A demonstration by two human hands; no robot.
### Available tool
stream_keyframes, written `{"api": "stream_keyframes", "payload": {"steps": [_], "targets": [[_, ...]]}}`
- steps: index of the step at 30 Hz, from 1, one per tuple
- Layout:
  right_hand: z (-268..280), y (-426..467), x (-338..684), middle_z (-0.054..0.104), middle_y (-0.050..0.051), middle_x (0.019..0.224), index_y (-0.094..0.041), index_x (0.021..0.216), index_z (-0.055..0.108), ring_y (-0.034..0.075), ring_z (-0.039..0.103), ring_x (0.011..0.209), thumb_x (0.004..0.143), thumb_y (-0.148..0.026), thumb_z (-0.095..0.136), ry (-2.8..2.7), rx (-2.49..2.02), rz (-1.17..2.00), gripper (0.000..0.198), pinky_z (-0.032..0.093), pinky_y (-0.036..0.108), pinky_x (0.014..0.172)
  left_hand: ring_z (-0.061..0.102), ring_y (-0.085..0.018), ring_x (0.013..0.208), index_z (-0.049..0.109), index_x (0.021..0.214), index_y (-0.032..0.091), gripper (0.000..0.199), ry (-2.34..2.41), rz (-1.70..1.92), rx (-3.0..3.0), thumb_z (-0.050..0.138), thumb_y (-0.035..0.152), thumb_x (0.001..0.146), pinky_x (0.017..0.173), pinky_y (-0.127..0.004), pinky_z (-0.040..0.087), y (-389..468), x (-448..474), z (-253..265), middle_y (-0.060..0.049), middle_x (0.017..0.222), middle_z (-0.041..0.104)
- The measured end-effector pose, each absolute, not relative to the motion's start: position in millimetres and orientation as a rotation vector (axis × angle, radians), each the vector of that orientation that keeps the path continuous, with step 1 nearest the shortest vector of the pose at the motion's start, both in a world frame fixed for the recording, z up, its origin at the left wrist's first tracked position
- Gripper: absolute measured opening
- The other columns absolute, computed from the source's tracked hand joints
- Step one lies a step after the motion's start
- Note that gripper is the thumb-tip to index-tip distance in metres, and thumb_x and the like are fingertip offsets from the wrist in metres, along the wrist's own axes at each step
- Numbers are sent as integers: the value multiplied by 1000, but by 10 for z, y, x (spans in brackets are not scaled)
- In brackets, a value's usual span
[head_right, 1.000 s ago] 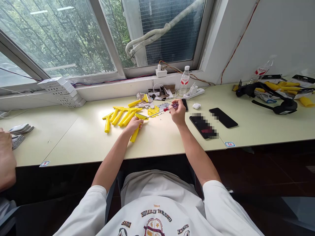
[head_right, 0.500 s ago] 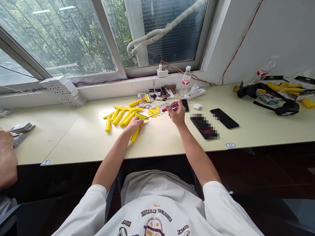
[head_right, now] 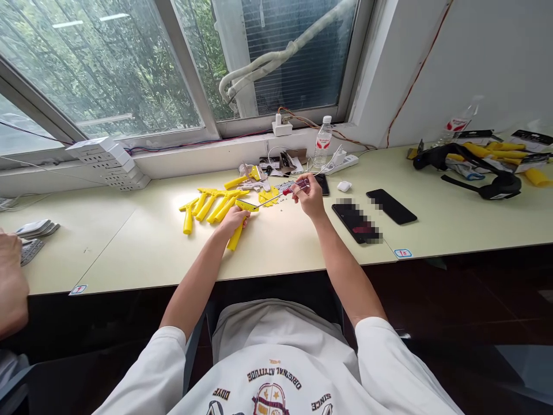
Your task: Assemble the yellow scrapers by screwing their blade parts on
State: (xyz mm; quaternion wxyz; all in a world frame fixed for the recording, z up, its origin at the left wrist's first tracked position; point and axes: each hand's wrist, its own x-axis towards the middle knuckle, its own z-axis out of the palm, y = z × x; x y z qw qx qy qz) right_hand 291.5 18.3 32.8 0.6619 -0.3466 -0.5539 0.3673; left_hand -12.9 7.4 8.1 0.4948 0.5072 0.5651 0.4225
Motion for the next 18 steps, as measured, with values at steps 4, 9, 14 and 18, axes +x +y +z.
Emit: {"api": "stream_keyframes", "payload": {"steps": [4, 9, 14, 18], "targets": [[292, 197, 2952, 63, -6, 62, -27, 95, 62, 14, 60, 48, 86, -59, 95, -1249, -906, 737, 46, 45, 25, 43, 52, -14, 56, 54, 81, 25, 29, 1446, 966, 1213, 80, 13, 83, 55, -28, 42, 56, -124, 116, 2, 65, 56], [275, 201, 2992, 55, -7, 55, -28, 78, 49, 13, 54, 42, 85, -69, 94, -1240, -1073, 592, 62, 38, 26, 40, 53, -14, 58, 54, 84, 24, 28, 1450, 949, 1235, 80, 16, 87, 57, -28, 42, 78, -144, 79, 0, 70, 59], [274, 244, 2997, 58, -7, 61, -29, 95, 57, 15, 57, 50, 96, -64, 78, -1265, -899, 838, 42, 45, 26, 46, 53, -14, 58, 52, 84, 24, 29, 1437, 935, 1225, 80, 17, 90, 59, -28, 41, 94, -151, 65, 1, 70, 57], [270, 276, 2985, 64, -5, 75, -29, 103, 59, 15, 65, 61, 94, -54, 80, -1266, -754, 902, 34, 56, 29, 55, 52, -13, 58, 52, 85, 24, 33, 1427, 958, 1189, 84, 15, 88, 58, -27, 42, 61, -121, 112, 1, 71, 57]]}}
